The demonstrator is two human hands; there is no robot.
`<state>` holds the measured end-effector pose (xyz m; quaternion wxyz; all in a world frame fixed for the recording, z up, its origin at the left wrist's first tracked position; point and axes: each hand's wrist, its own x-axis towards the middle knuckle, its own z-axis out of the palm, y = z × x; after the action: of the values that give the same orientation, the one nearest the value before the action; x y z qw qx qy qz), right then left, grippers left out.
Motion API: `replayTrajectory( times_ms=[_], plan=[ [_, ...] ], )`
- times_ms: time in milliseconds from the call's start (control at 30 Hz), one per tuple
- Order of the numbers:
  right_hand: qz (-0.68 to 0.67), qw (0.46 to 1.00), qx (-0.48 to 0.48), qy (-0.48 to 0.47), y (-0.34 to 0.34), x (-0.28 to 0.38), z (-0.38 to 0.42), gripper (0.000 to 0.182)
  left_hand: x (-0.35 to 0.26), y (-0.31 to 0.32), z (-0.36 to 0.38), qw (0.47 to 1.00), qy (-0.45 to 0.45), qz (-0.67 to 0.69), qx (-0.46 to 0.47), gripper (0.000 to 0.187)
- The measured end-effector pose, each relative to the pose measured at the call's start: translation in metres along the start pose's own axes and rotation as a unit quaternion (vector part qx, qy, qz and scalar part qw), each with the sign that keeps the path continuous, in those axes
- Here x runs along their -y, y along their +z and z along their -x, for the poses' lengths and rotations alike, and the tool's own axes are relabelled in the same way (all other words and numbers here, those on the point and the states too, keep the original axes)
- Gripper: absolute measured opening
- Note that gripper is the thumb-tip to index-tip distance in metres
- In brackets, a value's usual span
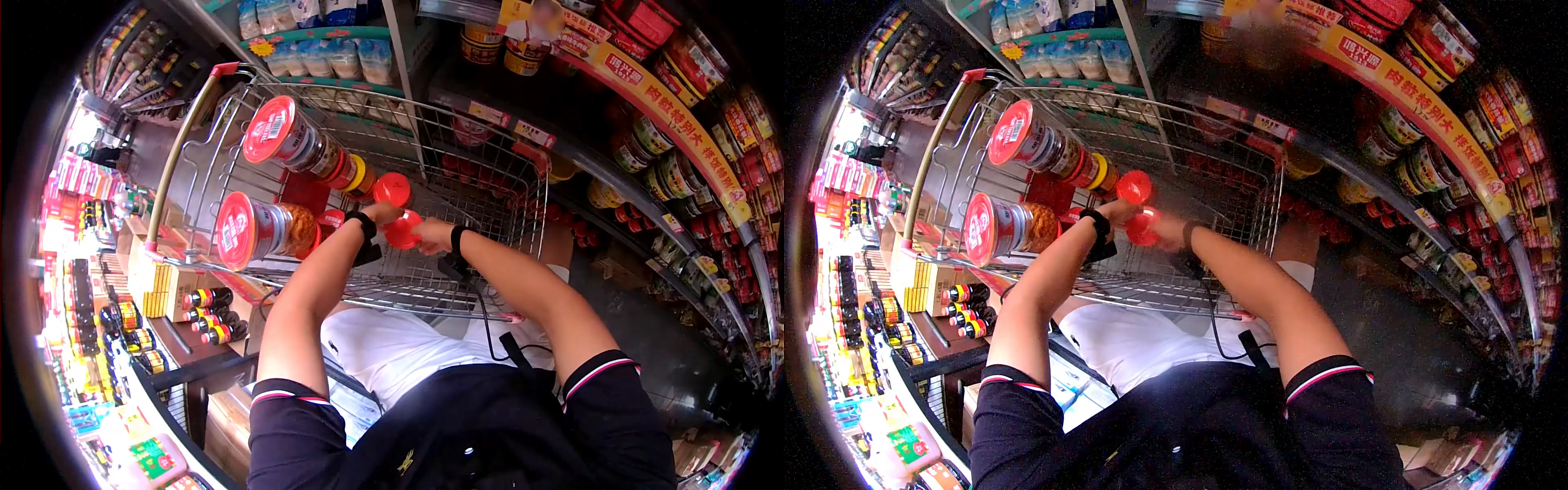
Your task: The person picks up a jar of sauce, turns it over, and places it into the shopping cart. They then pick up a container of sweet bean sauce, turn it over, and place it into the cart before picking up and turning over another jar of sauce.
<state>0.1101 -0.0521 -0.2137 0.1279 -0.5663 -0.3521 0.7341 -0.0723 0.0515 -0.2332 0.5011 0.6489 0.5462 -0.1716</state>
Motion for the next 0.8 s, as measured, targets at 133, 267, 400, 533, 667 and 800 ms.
replayTrajectory(
  times_ms=[133, 267, 400, 533, 667, 800],
  plan=[
    [-0.035, 0.999, 0.019, 0.004, 0.000, 0.007, 0.009, 0.032, 0.020, -0.007, -0.011, 0.967, 0.123, -0.213, 0.065, 0.045],
    [-0.095, 0.995, -0.010, -0.010, 0.006, 0.027, 0.042, 0.031, -0.011, -0.015, 0.025, 0.966, 0.181, -0.165, 0.081, 0.054],
    [-0.172, 0.981, -0.075, -0.044, 0.019, 0.048, 0.078, 0.032, -0.021, -0.013, 0.010, 0.993, 0.056, 0.098, 0.021, 0.061],
    [-0.119, 0.968, -0.178, -0.131, 0.021, 0.051, 0.066, 0.036, 0.004, -0.020, -0.027, 0.954, 0.257, -0.154, -0.023, 0.052],
    [0.059, 0.960, -0.260, -0.089, 0.005, 0.036, 0.020, 0.050, -0.050, -0.032, 0.039, 0.919, 0.242, -0.308, -0.038, 0.039],
    [0.004, 0.964, -0.254, -0.071, 0.016, 0.086, 0.094, 0.067, -0.060, -0.037, 0.038, 0.978, 0.109, -0.137, -0.110, 0.061]
  ],
)
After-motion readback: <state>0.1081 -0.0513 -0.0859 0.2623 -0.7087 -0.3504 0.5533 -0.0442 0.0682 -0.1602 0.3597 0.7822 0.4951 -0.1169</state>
